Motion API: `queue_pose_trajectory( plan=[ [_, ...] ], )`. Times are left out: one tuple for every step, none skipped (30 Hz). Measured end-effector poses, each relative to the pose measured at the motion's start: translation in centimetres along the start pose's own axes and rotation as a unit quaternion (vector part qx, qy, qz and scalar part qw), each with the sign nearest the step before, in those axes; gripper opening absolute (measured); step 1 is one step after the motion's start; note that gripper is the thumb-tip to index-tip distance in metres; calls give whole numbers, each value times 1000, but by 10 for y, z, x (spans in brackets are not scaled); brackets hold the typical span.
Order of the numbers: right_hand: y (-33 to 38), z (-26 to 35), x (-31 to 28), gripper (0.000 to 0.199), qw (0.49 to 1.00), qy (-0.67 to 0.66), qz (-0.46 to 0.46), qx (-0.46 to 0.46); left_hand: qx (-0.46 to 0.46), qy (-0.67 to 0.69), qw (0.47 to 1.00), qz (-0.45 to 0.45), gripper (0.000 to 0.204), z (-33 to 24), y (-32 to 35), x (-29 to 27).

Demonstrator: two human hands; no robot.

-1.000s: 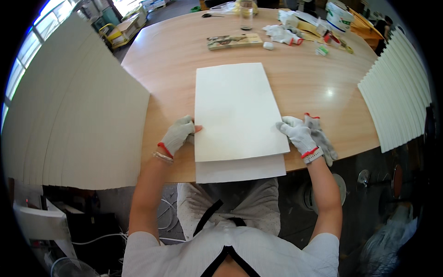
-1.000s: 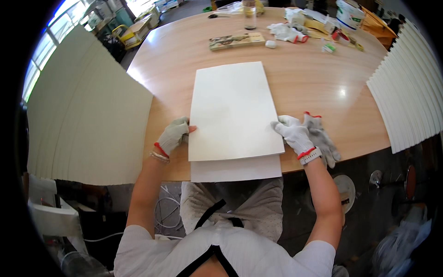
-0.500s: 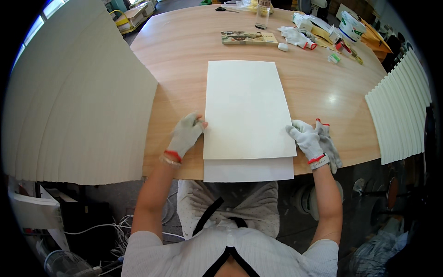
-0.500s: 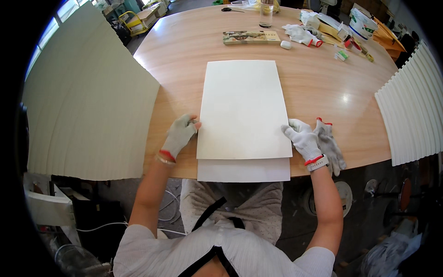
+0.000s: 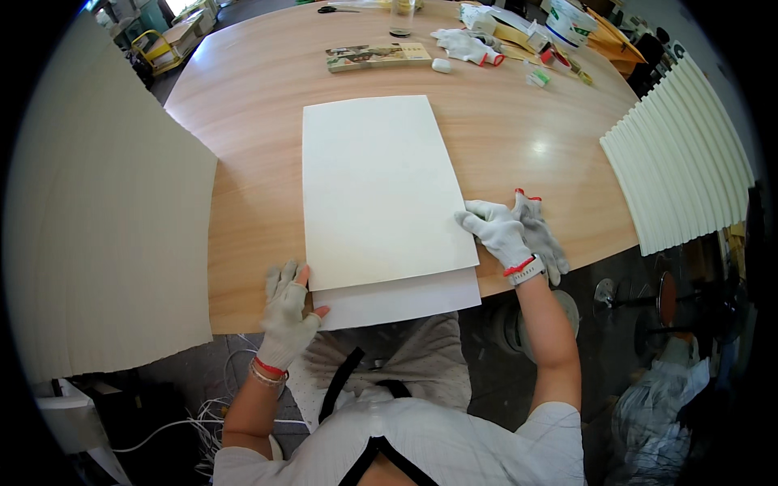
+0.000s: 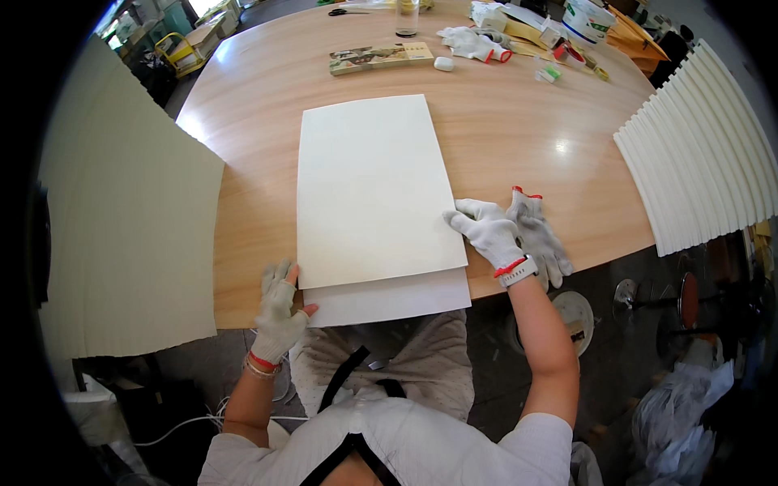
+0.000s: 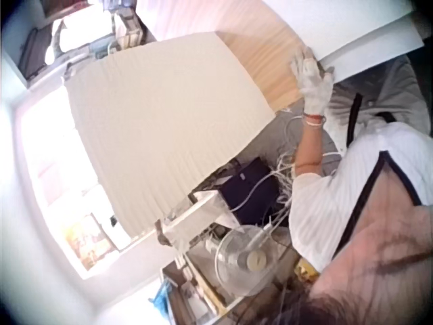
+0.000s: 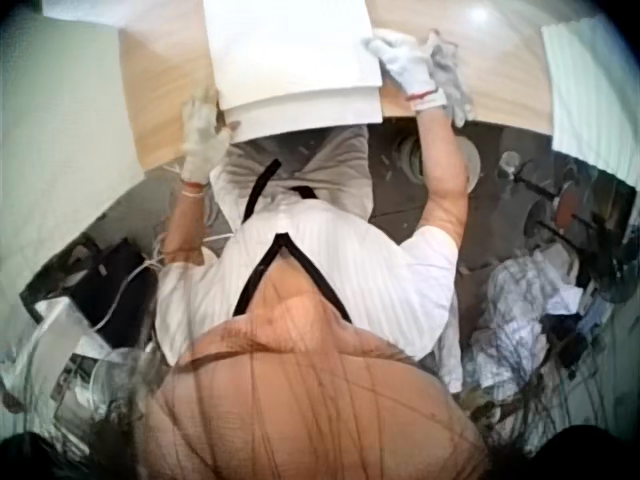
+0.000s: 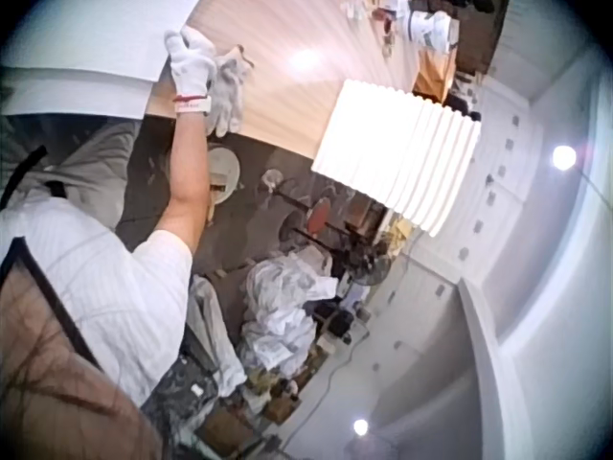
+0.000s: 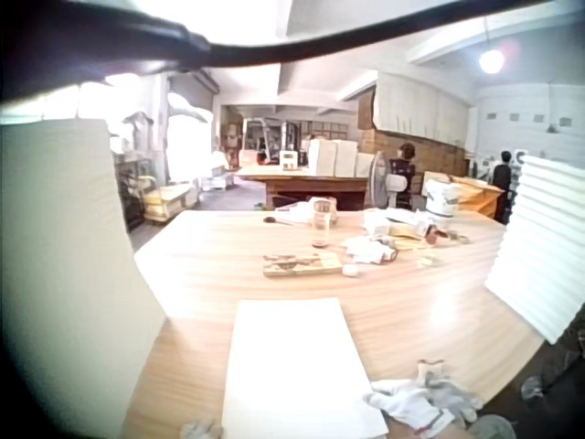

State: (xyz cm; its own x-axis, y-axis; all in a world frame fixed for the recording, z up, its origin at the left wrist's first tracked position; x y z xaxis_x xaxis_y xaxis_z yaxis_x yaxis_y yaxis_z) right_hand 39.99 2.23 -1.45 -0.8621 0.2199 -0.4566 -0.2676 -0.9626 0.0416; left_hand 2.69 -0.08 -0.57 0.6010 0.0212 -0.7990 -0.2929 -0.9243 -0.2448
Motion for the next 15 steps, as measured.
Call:
queue_pose_trajectory(
  plan=[
    [0,-1,-1,42,1000,10,-1,-8,-1,7,1000,-2,74,-2,0,-1],
    [-1,1,1,43,1000,18,-1,-17,-2,12,1000,-5,72,-2,0,-2],
    [0,2,1,42,999,33,-7,-22,-1,9,1000,-6,73,-1,0,-2],
    [1,3,2,41,999,41,-5,-25,0,7,1000,-8,73,0,1,-1],
    [2,7,3,40,998,48,-3,-31,1,4,1000,-12,73,0,1,-2],
    [2,9,3,38,998,55,0,-37,5,0,1000,-12,74,-1,1,-2],
    [3,9,3,37,997,63,-3,-37,10,-4,1000,-11,74,-3,1,-3],
    [2,8,3,36,997,68,-8,-39,16,-10,1000,-12,74,-5,0,-5],
    [2,6,2,35,996,73,-12,-41,25,-13,1000,-13,76,-7,-1,-6],
    [2,5,0,34,996,74,-17,-46,35,-15,999,-14,78,-8,-2,-5],
    [2,6,1,34,996,71,-24,-51,46,-20,999,-15,80,-9,-4,-6],
    [3,8,0,34,996,69,-30,-57,68,-4,997,-27,82,-15,-6,-10],
    [9,14,-6,34,991,71,-66,-91,90,13,995,-39,84,-23,-10,-14],
    [22,31,-10,34,985,72,-100,-124,109,29,992,-50,86,-29,-12,-18],
    [32,44,-14,34,976,77,-128,-158,156,15,987,-22,90,-46,-14,-18]
  ],
)
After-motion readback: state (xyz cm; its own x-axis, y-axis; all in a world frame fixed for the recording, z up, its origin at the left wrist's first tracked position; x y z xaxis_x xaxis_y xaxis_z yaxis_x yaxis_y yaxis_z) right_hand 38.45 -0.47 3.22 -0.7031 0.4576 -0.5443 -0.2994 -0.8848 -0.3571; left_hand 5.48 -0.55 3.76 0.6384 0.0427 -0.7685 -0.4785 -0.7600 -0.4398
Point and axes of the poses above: each hand's wrist, its own y-axis away from the middle knuckle, its own x-axis out of the palm, z = x × y, the point moved 7 cm from there along -y, towards the middle knuckle, and after that the axes turned 9 degrees about -z, right-handed, at the moved point
